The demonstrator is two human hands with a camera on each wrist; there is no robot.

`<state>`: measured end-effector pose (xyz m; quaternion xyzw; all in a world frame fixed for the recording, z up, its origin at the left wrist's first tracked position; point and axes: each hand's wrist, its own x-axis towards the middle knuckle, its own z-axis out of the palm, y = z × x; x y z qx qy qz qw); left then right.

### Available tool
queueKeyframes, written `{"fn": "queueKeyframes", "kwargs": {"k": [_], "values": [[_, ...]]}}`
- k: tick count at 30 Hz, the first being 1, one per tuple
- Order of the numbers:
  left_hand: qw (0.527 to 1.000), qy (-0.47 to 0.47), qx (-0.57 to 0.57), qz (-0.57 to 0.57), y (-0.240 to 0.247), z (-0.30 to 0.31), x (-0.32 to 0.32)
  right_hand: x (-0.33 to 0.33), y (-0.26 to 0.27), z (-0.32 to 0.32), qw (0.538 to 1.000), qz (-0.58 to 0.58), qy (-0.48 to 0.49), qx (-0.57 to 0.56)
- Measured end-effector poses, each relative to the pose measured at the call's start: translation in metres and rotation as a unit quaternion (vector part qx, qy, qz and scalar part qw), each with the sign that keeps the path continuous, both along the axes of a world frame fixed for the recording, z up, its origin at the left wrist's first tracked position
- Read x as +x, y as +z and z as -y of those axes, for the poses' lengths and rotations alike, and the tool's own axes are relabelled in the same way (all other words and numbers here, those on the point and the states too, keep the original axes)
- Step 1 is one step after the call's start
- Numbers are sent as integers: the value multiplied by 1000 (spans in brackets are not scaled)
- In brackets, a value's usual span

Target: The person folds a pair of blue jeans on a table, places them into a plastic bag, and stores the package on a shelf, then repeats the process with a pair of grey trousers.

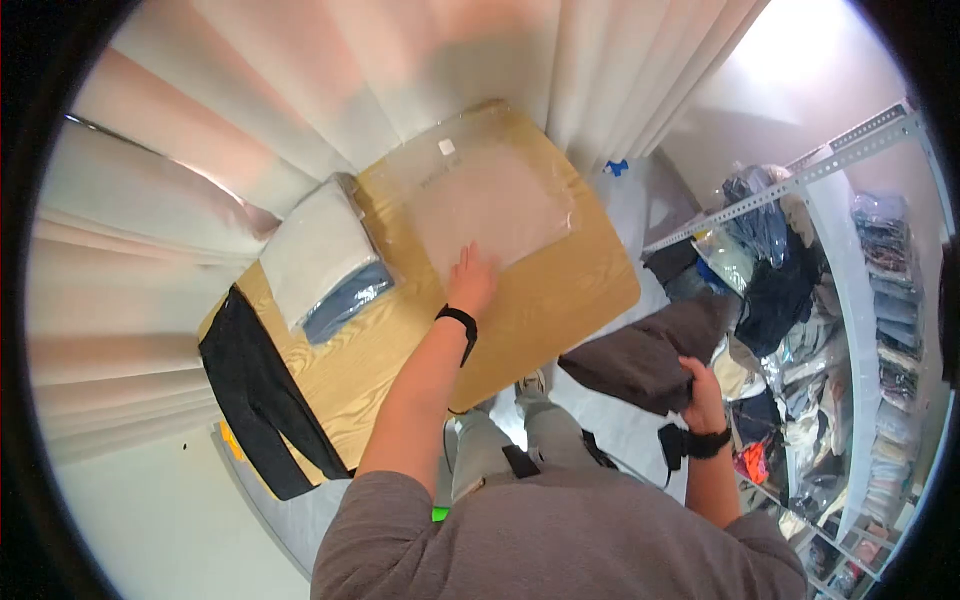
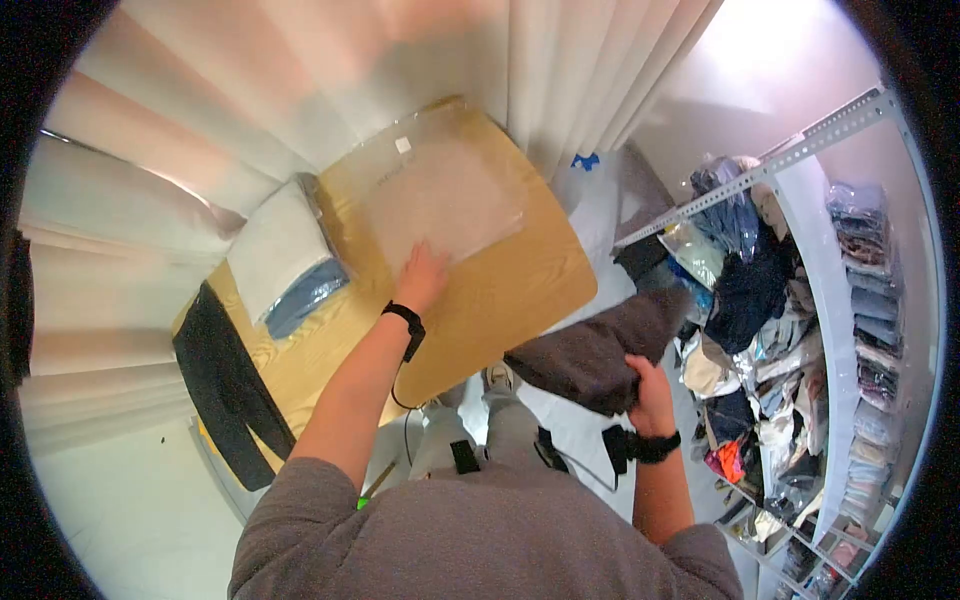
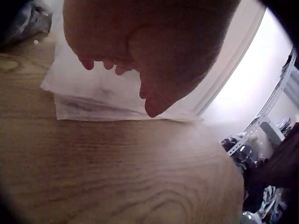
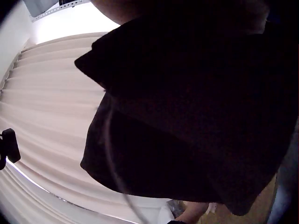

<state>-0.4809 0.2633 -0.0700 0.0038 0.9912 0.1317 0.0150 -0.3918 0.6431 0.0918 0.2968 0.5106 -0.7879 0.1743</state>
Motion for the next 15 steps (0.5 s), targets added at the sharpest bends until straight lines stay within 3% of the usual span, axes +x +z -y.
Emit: {"fn": "queueKeyframes", "kwargs": {"k": [2, 9, 12, 14, 15], "values": [[997, 36, -12, 65, -9, -5, -8, 4, -7, -9, 1000, 4, -26, -15], [998, 57, -3, 32, -27, -2, -17, 3, -24, -10, 999, 14, -24, -35], [990, 133, -22, -27, -25, -3, -29, -3, -22, -5, 999, 13, -5, -48], [962, 235, 141, 4, -18, -2, -35, -5, -20, -2, 999, 39, -10, -21], [962, 236, 141, 2, -17, -3, -37, -6, -21, -2, 999, 41, -7, -31]]}}
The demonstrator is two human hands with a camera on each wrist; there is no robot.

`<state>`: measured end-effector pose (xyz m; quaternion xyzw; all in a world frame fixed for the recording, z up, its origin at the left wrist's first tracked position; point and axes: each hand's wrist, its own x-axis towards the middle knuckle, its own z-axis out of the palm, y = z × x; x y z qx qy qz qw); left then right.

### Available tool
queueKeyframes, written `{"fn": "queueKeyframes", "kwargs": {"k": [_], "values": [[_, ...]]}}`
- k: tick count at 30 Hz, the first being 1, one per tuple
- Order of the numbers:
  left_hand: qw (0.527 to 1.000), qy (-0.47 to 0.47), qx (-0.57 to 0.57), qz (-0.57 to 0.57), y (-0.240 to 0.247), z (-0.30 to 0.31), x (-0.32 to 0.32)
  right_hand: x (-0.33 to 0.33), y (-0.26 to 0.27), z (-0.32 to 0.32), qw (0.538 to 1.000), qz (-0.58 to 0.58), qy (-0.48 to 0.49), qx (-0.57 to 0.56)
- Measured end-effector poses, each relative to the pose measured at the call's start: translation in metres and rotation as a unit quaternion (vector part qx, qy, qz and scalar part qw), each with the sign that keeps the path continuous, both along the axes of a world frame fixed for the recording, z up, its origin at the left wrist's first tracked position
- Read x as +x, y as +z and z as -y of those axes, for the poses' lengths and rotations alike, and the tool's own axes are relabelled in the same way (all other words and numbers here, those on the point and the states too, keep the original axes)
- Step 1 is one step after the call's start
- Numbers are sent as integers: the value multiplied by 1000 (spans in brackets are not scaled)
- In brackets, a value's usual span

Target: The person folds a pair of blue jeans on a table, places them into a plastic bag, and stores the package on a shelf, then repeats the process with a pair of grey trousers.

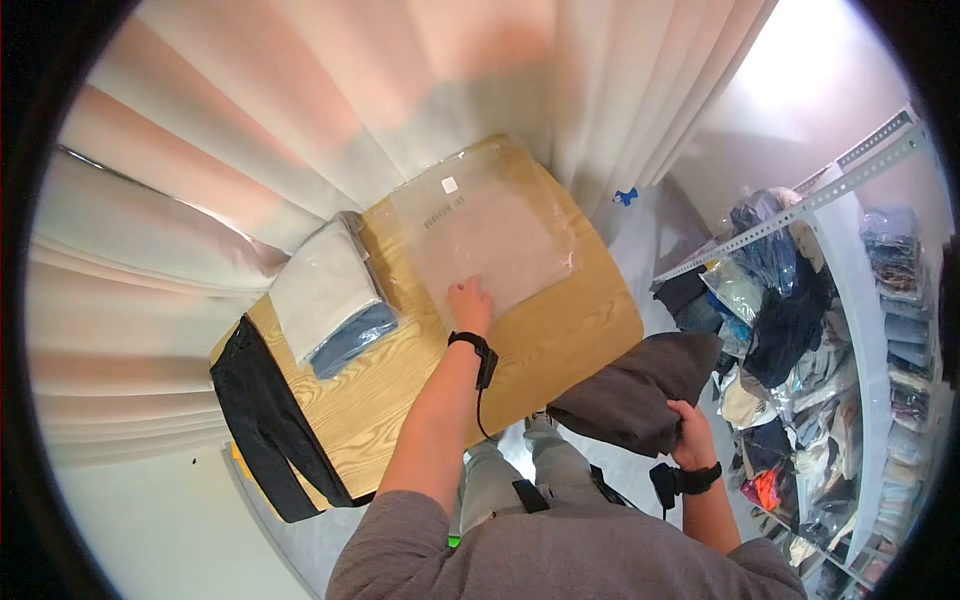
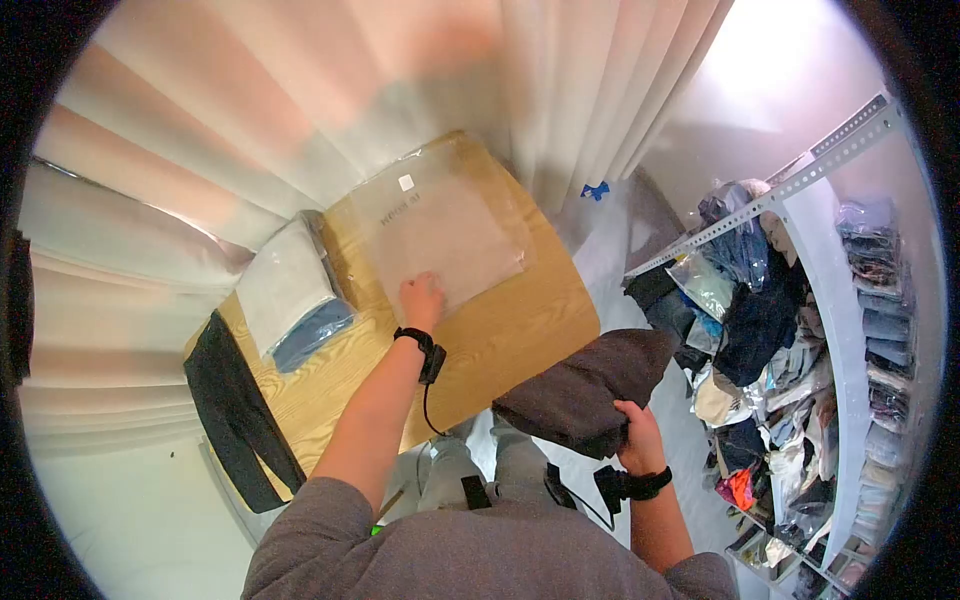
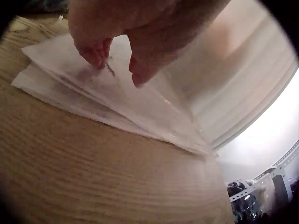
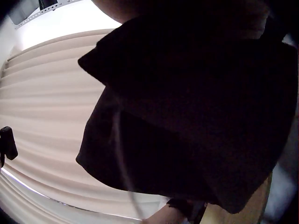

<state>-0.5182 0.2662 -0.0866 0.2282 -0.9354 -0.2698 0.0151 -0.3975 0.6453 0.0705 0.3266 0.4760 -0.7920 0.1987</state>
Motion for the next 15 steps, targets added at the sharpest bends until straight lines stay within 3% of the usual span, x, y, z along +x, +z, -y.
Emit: {"fn": "queueKeyframes", "kwargs": {"k": [2, 5, 11, 15], "values": [[996, 46, 22, -66, 1, -5, -3, 0, 2, 2, 1000, -5, 2, 2], [999, 2, 3, -47, -40, 11, -19, 0, 3, 1, 1000, -17, 1, 9], [980, 18, 62, -187, 31, -8, 14, 2, 4, -7, 999, -29, 16, 24], [986, 32, 77, -146, 42, -5, 83, 0, 7, -8, 998, -38, 40, 15]]}}
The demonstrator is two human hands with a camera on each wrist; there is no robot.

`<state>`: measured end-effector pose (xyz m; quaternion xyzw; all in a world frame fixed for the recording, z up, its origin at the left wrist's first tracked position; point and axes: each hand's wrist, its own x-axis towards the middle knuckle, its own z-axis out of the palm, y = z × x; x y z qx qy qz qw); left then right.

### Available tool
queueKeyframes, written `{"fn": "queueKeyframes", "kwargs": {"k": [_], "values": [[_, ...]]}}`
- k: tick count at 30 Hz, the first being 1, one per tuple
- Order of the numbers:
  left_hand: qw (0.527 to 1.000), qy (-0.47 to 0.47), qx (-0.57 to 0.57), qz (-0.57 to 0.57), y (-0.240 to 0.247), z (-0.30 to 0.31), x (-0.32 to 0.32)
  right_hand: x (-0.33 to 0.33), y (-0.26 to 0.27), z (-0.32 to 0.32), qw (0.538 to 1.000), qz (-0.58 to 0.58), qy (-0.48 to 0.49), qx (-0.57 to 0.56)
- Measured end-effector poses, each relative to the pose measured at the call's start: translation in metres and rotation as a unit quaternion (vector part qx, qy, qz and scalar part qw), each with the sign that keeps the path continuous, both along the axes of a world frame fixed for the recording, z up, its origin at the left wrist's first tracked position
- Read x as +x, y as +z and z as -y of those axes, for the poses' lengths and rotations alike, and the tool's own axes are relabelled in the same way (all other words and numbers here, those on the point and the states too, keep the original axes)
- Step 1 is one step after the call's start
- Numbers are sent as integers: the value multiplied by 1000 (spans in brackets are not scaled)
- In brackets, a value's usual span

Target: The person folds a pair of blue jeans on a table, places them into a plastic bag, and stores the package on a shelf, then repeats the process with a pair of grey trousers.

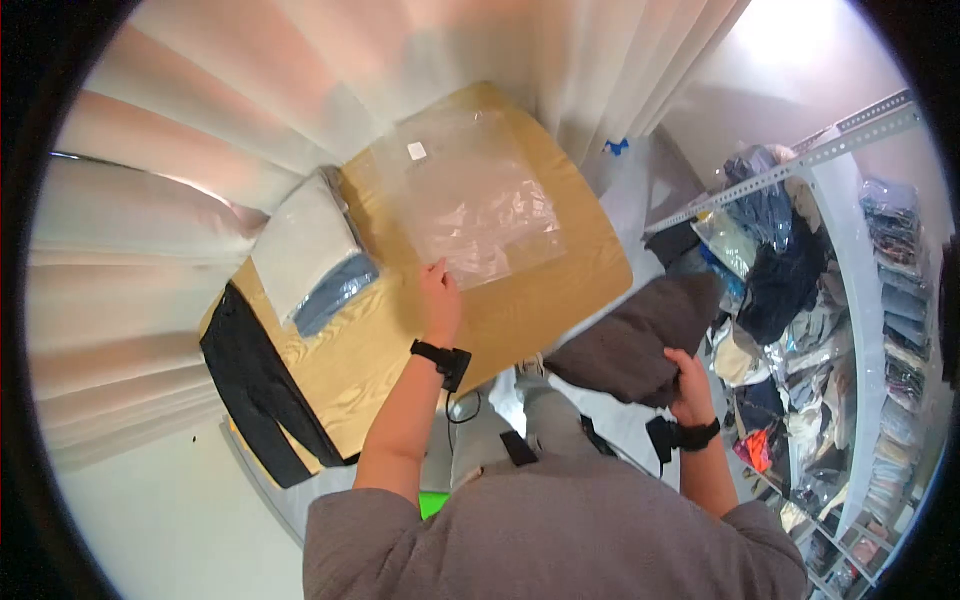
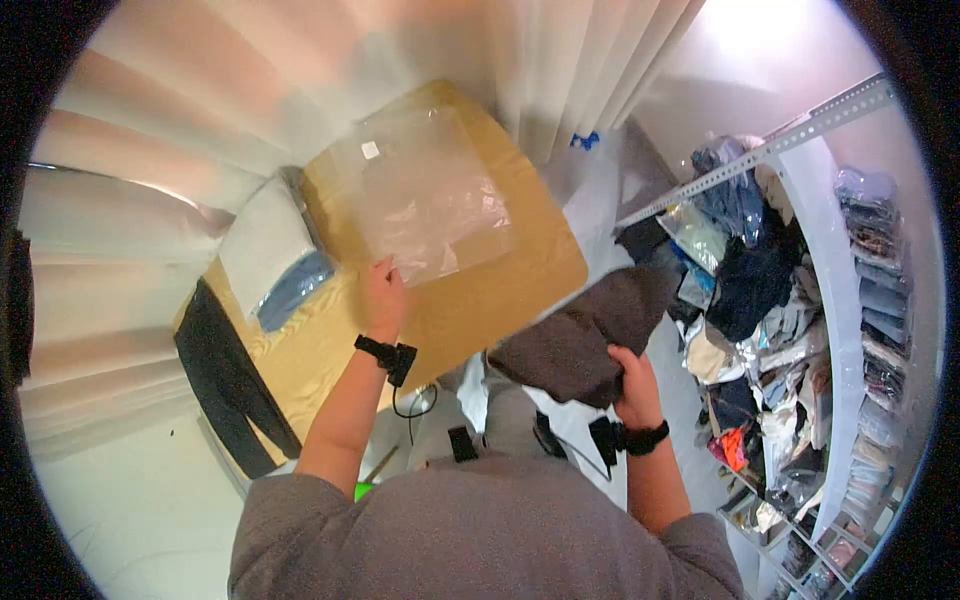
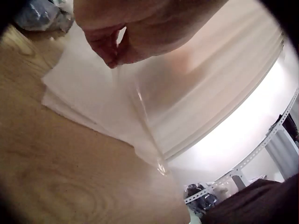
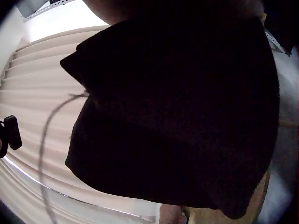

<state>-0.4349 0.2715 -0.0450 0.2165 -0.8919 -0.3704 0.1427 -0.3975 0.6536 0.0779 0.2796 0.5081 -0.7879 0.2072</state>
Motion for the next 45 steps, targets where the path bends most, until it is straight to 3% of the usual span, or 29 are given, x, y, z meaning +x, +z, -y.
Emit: {"fn": "queueKeyframes", "kwargs": {"k": [3, 5, 9, 11, 12, 14, 15, 17, 18, 20, 22, 24, 26, 27, 29, 32, 34, 39, 42, 45], "values": [[996, 7, 20, 92, -8, 10, 53, -5, 5, 8, 1000, 25, -4, 18], [986, -78, 24, 143, -3, 14, 84, -10, 3, 13, 999, -20, 20, -24], [984, -90, -40, 151, -19, 20, 110, -25, 2, 45, 997, -24, 72, -19], [932, -85, 232, 264, 12, 8, 105, -35, -2, 67, 991, -33, 119, -49], [932, -80, 235, 263, 8, 6, 106, -40, -2, 80, 986, -48, 144, -69], [863, -38, 472, 174, -5, 4, 108, -46, 2, 102, 980, -45, 168, -96], [864, -35, 472, 171, -1, 4, 107, -50, 3, 109, 974, -41, 186, -123], [793, 7, 591, 150, 8, 5, 107, -65, -13, 116, 963, -21, 234, -130], [793, 10, 591, 148, 6, 5, 108, -72, -27, 121, 951, 0, 278, -134], [724, 33, 686, 55, -3, 3, 112, -89, -68, 134, 948, 9, 305, -93], [732, 87, 671, 85, 7, -13, 104, -96, -116, 145, 930, 16, 366, 16], [736, 138, 652, 115, 2, -16, 99, -98, -176, 143, 930, -10, 365, 48], [755, 125, 636, 100, -25, -12, 101, -99, -178, 142, 928, -37, 363, 81], [753, 126, 638, 100, -34, -10, 102, -98, -154, 144, 934, 7, 349, 71], [828, 69, 540, 134, -45, -6, 104, -93, -142, 145, 939, 53, 333, 62], [847, 108, 497, 157, -34, -8, 97, -89, -144, 149, 954, 57, 295, 6], [843, 91, 497, 184, -22, -9, 93, -83, -140, 151, 952, -2, 302, -45], [850, 47, 497, 170, -32, -9, 98, -74, -148, 148, 944, 26, 330, -9], [825, 57, 538, 164, -32, -6, 99, -66, -152, 148, 945, 33, 325, 7], [853, 69, 494, 154, -19, 2, 99, -50, -151, 151, 957, -21, 290, -14]]}}
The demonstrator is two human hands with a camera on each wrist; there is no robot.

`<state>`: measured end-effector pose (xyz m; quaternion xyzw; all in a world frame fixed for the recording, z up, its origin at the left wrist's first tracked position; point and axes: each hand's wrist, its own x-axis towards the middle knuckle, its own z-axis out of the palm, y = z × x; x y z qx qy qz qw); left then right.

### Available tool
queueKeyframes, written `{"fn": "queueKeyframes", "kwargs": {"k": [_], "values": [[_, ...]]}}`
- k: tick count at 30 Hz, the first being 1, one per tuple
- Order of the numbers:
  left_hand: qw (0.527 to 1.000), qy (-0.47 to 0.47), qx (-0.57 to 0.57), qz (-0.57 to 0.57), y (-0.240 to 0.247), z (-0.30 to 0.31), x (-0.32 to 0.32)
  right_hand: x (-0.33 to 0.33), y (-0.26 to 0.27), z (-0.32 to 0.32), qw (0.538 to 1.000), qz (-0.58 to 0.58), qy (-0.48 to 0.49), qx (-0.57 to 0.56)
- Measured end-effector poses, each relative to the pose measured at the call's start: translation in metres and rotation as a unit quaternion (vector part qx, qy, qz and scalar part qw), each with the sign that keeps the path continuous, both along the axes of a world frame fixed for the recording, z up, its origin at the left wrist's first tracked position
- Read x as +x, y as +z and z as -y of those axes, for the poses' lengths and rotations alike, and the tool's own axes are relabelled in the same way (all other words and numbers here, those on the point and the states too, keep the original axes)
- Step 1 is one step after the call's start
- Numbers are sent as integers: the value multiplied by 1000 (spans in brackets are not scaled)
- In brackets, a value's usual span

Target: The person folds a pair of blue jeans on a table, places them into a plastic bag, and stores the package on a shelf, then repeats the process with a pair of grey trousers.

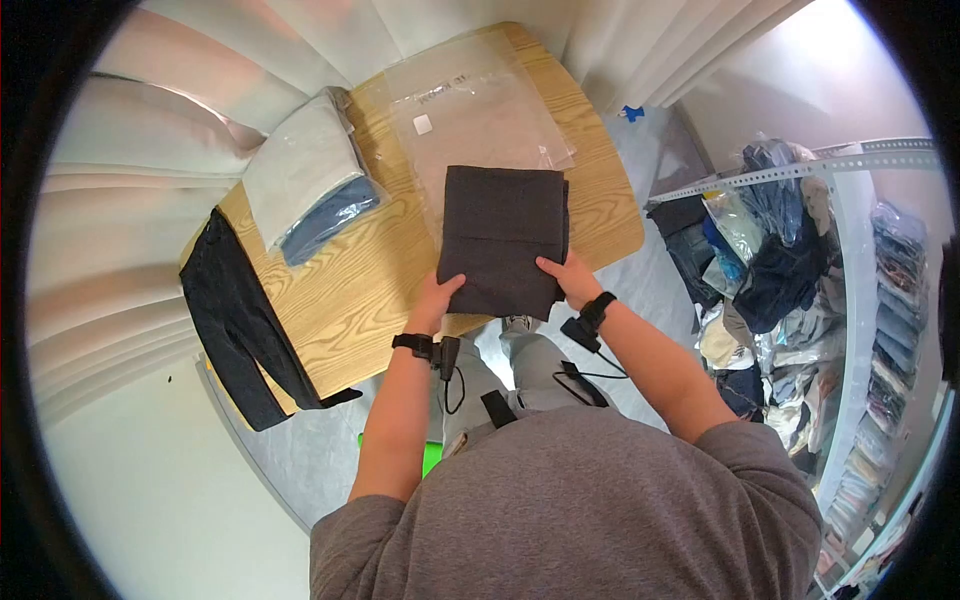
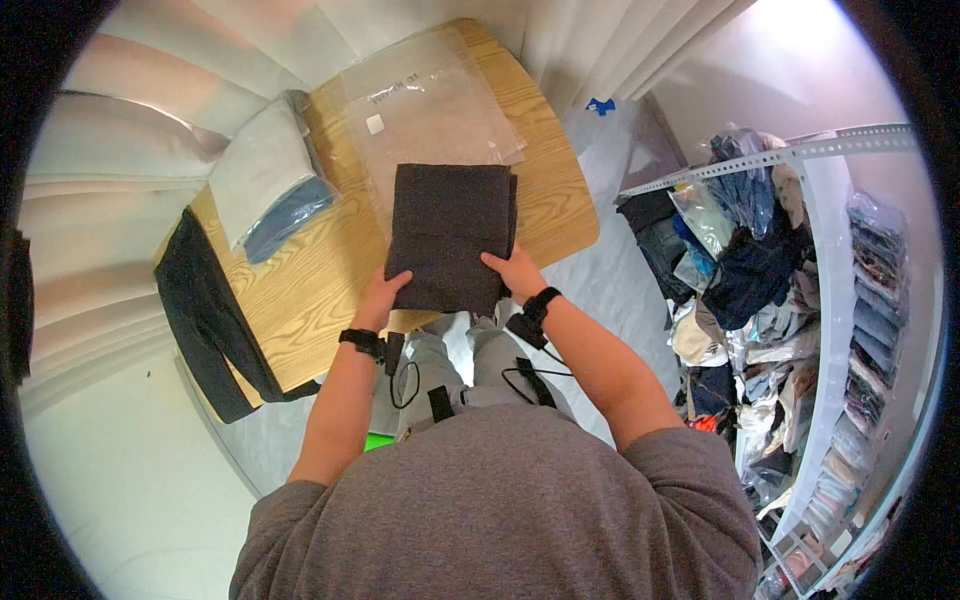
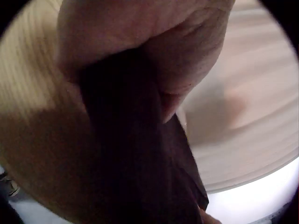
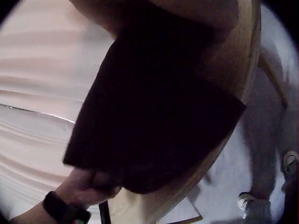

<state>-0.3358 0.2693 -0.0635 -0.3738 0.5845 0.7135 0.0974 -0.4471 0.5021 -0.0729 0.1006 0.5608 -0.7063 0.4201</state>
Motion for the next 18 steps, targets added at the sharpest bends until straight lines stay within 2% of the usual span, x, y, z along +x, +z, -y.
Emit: {"fn": "queueKeyframes", "kwargs": {"k": [2, 3, 5, 6, 8, 9, 10, 11, 12, 13, 15, 16, 18], "values": [[997, -18, 19, -73, 15, 15, 1, 20, 16, 5, 998, -31, -37, -34], [997, -17, 22, -71, 12, 27, 3, 33, 19, 8, 998, -29, -37, -31], [990, 34, 131, -46, 2, 53, 12, 58, 23, 11, 999, -19, 2, -33], [989, 36, 132, -47, -5, 59, 18, 61, 22, 9, 999, -20, 5, -32], [935, 245, 250, -60, -20, 65, 33, 67, 17, 8, 975, -3, 211, 70], [935, 246, 249, -60, -29, 64, 39, 60, 14, 6, 975, -2, 213, 69], [951, 223, 206, -58, -36, 63, 45, 44, 10, 2, 937, -89, 315, 122], [965, 200, 163, -55, -42, 62, 53, 29, 6, 2, 878, -175, 411, 173], [962, 212, 168, -25, -17, 47, 49, 18, 10, 6, 875, -274, 343, 203], [962, 215, 169, -24, -19, 40, 52, 4, 20, 11, 859, -370, 269, 230], [960, 215, 182, 12, -22, 30, 54, -27, 32, 27, 840, -405, 185, 309], [960, 219, 177, 9, -22, 24, 54, -38, 27, 33, 839, -407, 186, 309], [962, 221, 159, 7, -19, 14, 49, -49, 24, 46, 749, -509, 157, 395]]}}
